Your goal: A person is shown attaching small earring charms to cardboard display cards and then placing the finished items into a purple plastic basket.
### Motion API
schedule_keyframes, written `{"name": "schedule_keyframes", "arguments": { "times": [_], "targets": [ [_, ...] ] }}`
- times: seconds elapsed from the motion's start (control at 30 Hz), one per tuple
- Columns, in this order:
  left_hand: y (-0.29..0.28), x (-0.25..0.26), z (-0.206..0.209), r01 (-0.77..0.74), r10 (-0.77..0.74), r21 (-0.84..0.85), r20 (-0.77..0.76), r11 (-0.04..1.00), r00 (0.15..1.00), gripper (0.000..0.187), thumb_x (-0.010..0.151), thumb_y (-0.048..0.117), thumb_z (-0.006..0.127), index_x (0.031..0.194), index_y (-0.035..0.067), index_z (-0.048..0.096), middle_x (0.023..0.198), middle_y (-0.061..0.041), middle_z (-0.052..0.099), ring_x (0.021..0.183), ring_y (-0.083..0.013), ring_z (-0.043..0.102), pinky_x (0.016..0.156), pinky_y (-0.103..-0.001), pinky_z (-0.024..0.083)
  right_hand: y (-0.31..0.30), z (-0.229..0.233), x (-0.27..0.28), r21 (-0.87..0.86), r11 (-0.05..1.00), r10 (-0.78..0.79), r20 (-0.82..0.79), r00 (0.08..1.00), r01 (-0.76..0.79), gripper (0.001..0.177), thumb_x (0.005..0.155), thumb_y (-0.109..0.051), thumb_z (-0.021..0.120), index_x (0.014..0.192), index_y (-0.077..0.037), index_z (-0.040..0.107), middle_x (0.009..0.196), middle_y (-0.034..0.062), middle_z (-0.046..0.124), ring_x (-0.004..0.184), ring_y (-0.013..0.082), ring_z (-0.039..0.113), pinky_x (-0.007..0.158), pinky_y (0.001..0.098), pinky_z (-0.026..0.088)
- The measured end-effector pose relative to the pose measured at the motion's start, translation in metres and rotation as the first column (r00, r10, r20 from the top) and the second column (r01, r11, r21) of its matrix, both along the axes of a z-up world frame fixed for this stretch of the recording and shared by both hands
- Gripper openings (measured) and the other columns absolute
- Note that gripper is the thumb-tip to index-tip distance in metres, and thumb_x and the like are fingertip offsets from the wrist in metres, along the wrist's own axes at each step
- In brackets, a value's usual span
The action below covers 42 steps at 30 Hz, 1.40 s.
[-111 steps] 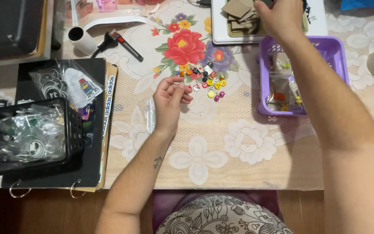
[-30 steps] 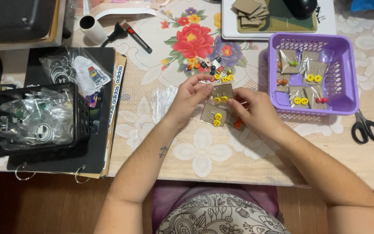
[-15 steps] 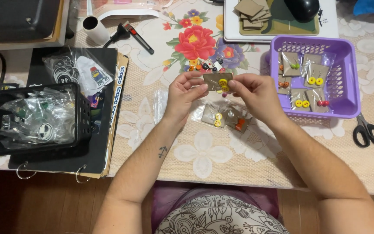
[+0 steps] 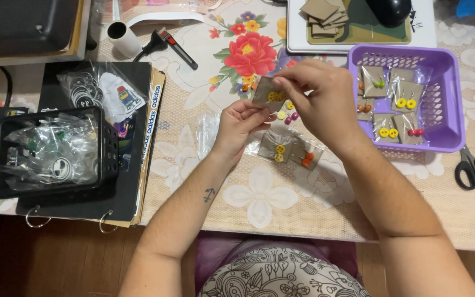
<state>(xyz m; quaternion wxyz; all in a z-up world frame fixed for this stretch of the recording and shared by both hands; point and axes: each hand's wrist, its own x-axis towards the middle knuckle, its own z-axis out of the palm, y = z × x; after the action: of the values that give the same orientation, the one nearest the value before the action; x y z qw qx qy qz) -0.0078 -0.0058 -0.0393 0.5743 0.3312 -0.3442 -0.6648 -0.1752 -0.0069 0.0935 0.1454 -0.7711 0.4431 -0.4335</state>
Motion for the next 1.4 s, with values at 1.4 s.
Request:
{"name": "schedule_keyframes", "arguments": {
  "times": [1.4],
  "targets": [
    [0.002,0.015,0.032,0.063,0.066,-0.423,0.285,0.904,0.956,0.034,0.081,0.003,0.050,0.101,-0.004,0.077,0.133,-0.025,0.064,0.108,-0.0250,0.069,0.086,-0.033,0.059,0.022,-0.136,-0.032,0.340,0.930,-0.115,0.626,0.771,-0.137,0.013,0.102,-0.003,0.060,0.111,0.006,0.058,0.092,0.0167,0.067,0.081,0.0247,0.074,0.072,0.0390,0.065]
  ]
}}
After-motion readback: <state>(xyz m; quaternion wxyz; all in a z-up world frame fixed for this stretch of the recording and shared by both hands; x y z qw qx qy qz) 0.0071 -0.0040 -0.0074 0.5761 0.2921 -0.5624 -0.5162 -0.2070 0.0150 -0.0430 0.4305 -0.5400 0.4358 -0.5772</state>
